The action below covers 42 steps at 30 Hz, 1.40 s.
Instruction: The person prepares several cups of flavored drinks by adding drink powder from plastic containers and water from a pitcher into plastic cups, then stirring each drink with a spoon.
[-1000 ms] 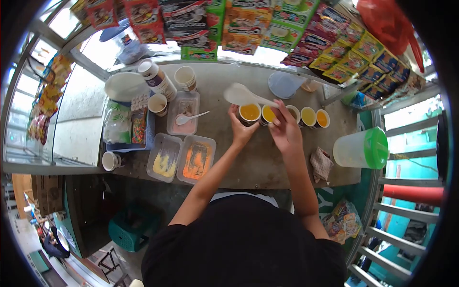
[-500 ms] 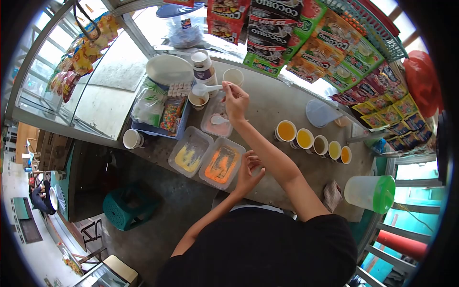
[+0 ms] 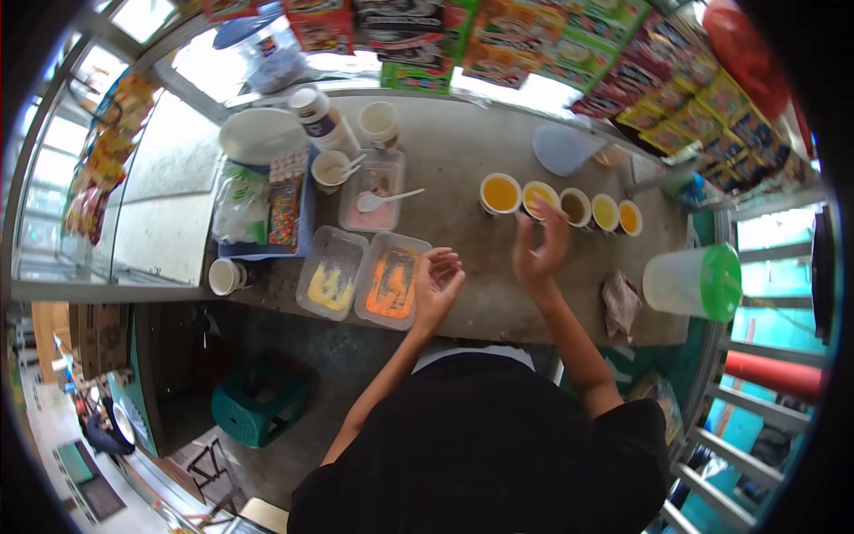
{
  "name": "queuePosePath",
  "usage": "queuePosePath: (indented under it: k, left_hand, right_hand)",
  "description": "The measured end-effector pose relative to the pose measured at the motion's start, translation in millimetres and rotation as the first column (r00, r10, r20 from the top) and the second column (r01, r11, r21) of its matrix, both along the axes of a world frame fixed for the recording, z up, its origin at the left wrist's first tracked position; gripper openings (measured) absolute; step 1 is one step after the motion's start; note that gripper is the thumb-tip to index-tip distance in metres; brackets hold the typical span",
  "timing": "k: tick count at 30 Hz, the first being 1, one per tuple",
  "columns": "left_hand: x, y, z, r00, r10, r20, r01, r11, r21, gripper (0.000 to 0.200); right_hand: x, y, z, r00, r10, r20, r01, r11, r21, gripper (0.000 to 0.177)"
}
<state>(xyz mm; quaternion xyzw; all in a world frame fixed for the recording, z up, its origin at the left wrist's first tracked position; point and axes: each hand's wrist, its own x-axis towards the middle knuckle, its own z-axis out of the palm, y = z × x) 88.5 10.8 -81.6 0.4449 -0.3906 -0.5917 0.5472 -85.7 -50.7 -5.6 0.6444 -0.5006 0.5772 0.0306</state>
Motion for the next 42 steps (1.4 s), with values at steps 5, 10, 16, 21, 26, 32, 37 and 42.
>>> queuePosePath:
  k: [5, 10, 16, 21, 26, 32, 37, 42]
  left_hand:
    - [-10, -17, 11, 0.999, -0.016, 0.030, 0.016, 1.000, 0.011, 0.033]
    - [-32, -32, 6, 0.991, -0.106, 0.084, 0.106, 0.994, -0.004, 0.028]
    - [-55, -27, 14, 0.970, -0.221, 0.104, 0.228, 0.972, -0.055, 0.025]
    - [-59, -19, 21, 0.917, -0.175, 0.358, 0.250, 0.953, -0.174, 0.020]
    - [-49, -21, 13, 0.944, -0.112, 0.309, 0.176, 0.966, -0.189, 0.020]
    - [-49, -24, 11, 0.952, -0.122, 0.279, 0.172, 0.972, -0.161, 0.019]
    - [-58, -21, 33, 0.747, -0.248, 0.616, 0.467, 0.856, -0.222, 0.033]
    - [-65, -30, 30, 0.057, 0.102, 0.993, 0.869, 0.484, -0.100, 0.052]
  right_hand:
    - [-168, 130, -98, 0.740, -0.588, -0.328, 0.628, 0.778, 0.022, 0.056]
    - [-259, 181, -106, 0.771, -0.323, -0.549, 0.608, 0.629, 0.484, 0.062]
    - [-249, 139, -125, 0.762, -0.288, -0.580, 0.592, 0.673, 0.443, 0.061]
    - [-135, 90, -124, 0.934, -0.079, -0.348, 0.262, 0.815, 0.517, 0.042]
    - [-16, 123, -108, 0.937, 0.285, -0.204, -0.122, 0.811, 0.572, 0.040]
    - [-153, 167, -113, 0.908, 0.255, -0.331, -0.043, 0.845, 0.533, 0.046]
    - [-193, 140, -116, 0.814, -0.426, -0.395, 0.566, 0.736, 0.372, 0.044]
    - [-92, 92, -44, 0.792, -0.378, 0.480, 0.070, 0.837, 0.543, 0.032]
